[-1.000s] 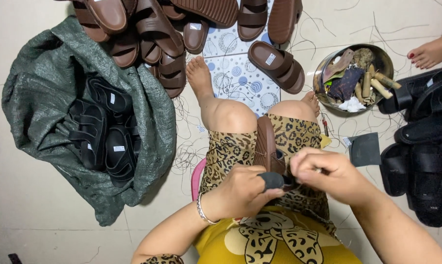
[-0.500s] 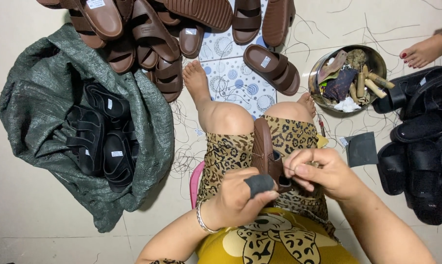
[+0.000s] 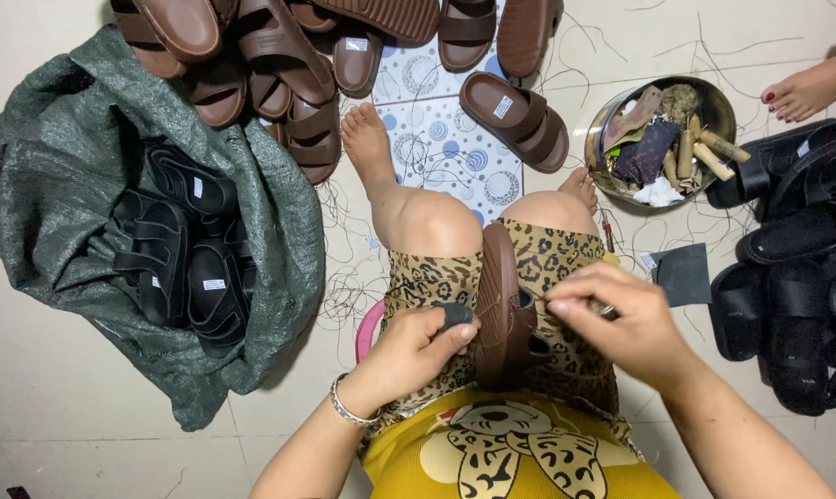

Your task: The person sits on the floor and sews a brown sandal using a needle and thread. They hold the sandal on their lap and repeatedly push the needle through the sole and upper, pulling the thread to secure the parts together.

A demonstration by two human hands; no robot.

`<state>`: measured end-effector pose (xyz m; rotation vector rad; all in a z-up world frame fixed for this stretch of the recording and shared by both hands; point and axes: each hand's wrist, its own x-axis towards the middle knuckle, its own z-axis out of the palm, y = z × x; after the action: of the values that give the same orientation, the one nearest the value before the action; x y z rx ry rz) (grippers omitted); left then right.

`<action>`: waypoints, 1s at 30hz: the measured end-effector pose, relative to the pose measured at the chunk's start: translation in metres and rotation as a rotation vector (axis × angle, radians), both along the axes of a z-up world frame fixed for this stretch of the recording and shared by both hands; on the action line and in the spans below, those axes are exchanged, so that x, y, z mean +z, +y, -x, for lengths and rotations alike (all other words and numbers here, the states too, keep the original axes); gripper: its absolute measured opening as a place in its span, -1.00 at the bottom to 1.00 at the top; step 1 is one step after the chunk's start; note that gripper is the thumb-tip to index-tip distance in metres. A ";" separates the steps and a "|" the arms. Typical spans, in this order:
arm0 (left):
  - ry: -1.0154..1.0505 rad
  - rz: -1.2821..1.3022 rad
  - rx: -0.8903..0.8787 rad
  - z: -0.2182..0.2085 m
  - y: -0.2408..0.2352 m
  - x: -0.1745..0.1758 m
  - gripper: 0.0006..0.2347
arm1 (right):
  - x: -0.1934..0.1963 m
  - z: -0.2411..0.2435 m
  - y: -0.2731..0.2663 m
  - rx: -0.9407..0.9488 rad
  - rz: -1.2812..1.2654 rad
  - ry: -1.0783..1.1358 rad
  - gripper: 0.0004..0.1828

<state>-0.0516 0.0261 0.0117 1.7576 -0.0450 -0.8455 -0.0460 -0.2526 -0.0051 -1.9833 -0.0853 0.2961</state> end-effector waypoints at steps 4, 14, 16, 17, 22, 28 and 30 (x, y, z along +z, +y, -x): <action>-0.043 0.011 0.160 0.001 -0.002 -0.004 -0.78 | 0.011 0.004 0.022 0.091 -0.082 -0.082 -0.79; -0.741 -0.120 -0.089 0.020 -0.023 -0.003 -0.84 | 0.002 0.014 0.040 0.138 0.082 -0.326 -0.74; -0.691 0.061 -0.010 0.020 -0.029 0.003 -0.85 | -0.010 0.019 0.041 0.127 0.070 -0.381 -0.81; -0.628 0.241 0.071 0.021 -0.032 0.006 -0.87 | -0.016 0.022 0.042 0.120 0.057 -0.428 -0.87; -0.369 0.242 0.314 0.008 -0.026 0.003 -0.80 | -0.033 0.019 0.019 -0.088 -0.669 0.067 -0.89; 0.265 0.310 -0.040 0.013 -0.006 -0.025 -0.76 | -0.050 0.037 0.016 -0.355 -0.943 0.257 -0.92; 0.326 0.683 0.064 0.002 -0.014 -0.017 -0.78 | -0.047 0.035 0.017 -0.360 -0.904 0.199 -0.91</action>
<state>-0.0539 0.0117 -0.0049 0.9699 -0.0530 -0.9236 -0.0809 -0.2355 -0.0522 -1.0371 0.2299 0.1693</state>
